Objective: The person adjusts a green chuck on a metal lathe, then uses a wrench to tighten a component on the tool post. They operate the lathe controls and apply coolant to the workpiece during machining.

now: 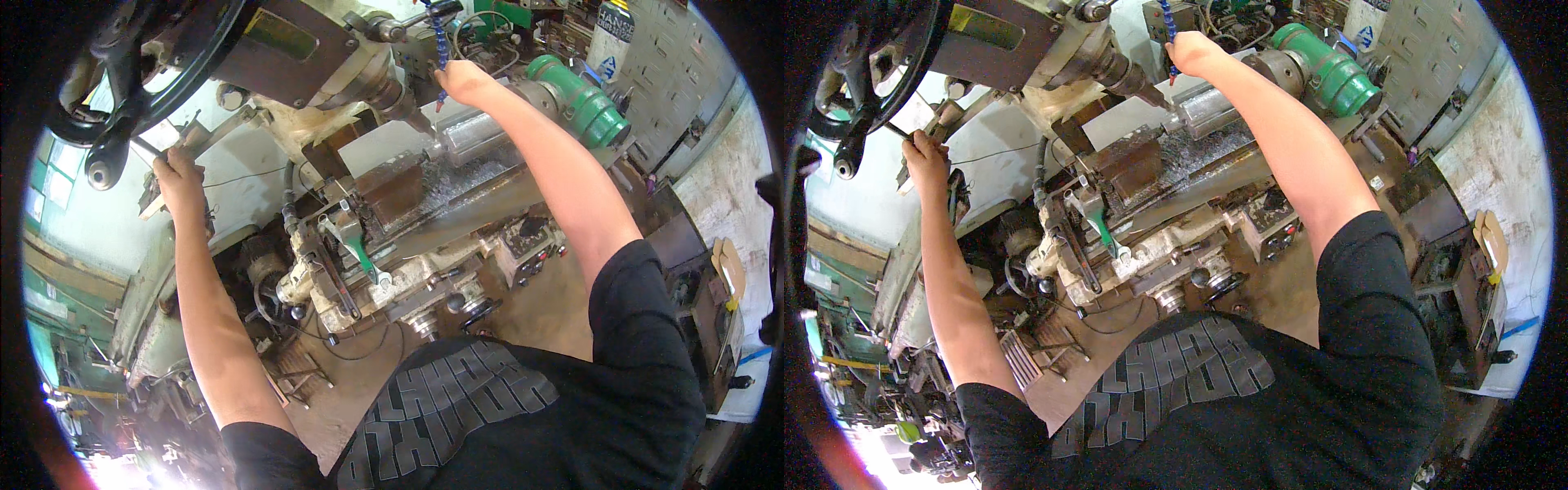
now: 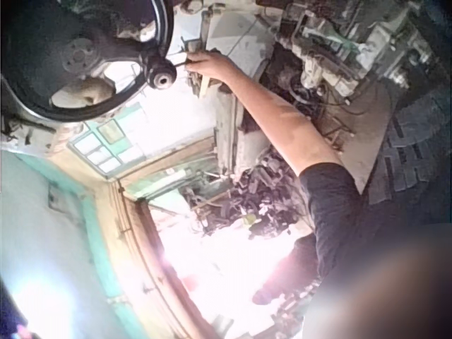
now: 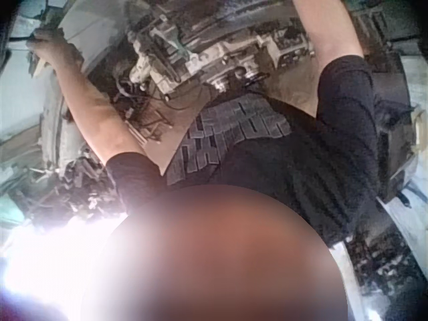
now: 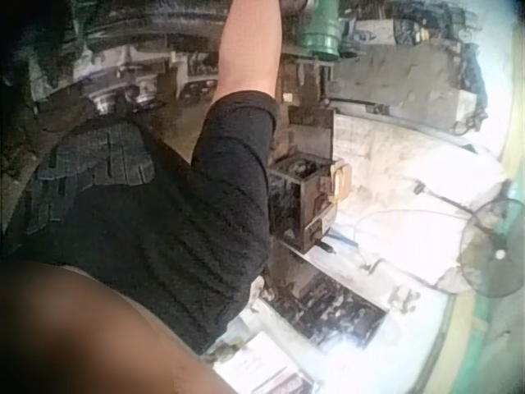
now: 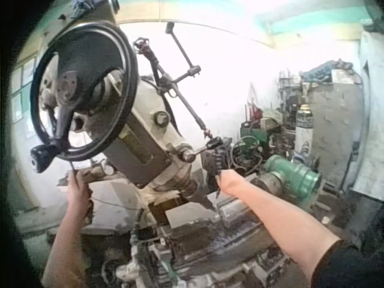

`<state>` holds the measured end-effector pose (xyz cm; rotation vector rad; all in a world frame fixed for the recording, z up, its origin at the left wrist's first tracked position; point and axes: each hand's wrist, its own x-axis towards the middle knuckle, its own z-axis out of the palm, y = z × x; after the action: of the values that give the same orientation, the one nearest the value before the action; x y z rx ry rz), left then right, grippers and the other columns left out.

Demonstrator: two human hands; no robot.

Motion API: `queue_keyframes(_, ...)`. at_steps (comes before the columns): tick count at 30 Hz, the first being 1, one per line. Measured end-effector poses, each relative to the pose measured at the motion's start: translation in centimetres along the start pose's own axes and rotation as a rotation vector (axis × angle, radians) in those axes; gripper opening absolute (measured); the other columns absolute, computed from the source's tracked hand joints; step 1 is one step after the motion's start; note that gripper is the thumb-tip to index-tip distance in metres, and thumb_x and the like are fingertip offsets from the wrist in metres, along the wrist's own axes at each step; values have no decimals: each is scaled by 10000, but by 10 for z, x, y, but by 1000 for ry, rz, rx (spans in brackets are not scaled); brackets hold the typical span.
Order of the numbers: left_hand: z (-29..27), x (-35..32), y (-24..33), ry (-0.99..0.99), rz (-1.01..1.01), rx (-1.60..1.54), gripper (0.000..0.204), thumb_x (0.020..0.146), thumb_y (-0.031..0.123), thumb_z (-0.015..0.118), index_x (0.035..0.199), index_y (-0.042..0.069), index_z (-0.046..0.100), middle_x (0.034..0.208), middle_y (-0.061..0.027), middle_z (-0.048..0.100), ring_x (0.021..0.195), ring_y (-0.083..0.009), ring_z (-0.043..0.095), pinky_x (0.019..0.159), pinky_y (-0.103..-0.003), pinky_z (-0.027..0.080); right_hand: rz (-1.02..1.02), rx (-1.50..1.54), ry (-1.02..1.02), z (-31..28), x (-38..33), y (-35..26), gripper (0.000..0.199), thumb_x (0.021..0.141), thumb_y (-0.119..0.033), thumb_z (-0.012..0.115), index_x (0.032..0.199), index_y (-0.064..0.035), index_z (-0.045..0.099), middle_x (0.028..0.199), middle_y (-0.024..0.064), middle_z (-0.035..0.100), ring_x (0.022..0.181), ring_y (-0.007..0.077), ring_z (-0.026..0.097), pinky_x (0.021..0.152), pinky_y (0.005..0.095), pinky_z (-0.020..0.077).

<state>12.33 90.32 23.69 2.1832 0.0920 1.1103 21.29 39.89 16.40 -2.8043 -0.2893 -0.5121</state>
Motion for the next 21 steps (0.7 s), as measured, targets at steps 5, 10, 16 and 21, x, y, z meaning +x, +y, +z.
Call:
queue_keyframes(5, -1, 0, -1, -8, 33, 8, 440, 1097, 414, 449, 1014, -14, 509, 845, -176, 680, 697, -274, 705, 638, -390, 552, 85, -25, -9, 1, 2, -8, 522, 1048, -380, 493, 970, 85, 719, 974, 321, 704, 1003, 471, 685, 903, 524, 546)
queue_keyframes(10, 0, 1, -3, 11, 14, 21, 446, 1087, 424, 471, 1028, -14, 523, 856, -179, 678, 683, -266, 695, 640, -389, 548, 61, -49, -38, -3, 2, -8, 527, 1051, -389, 486, 979, 72, 730, 983, 307, 712, 994, 468, 686, 904, 523, 545)
queue_keyframes(16, -6, 3, -1, -25, 30, 89, 456, 1087, 435, 474, 1040, -13, 542, 876, -170, 698, 714, -266, 689, 680, -394, 540, 30, -98, -67, -2, 4, -2, 539, 1058, -415, 470, 994, 47, 740, 991, 292, 717, 990, 463, 686, 901, 524, 542)
queue_keyframes(21, -23, 6, 1, -98, 60, 233, 499, 1094, 449, 444, 1139, -31, 572, 981, -205, 692, 888, -286, 691, 795, -410, 523, -16, -91, -54, 2, 4, 0, 526, 1063, -419, 484, 1037, 42, 736, 996, 289, 713, 994, 462, 676, 884, 511, 538)
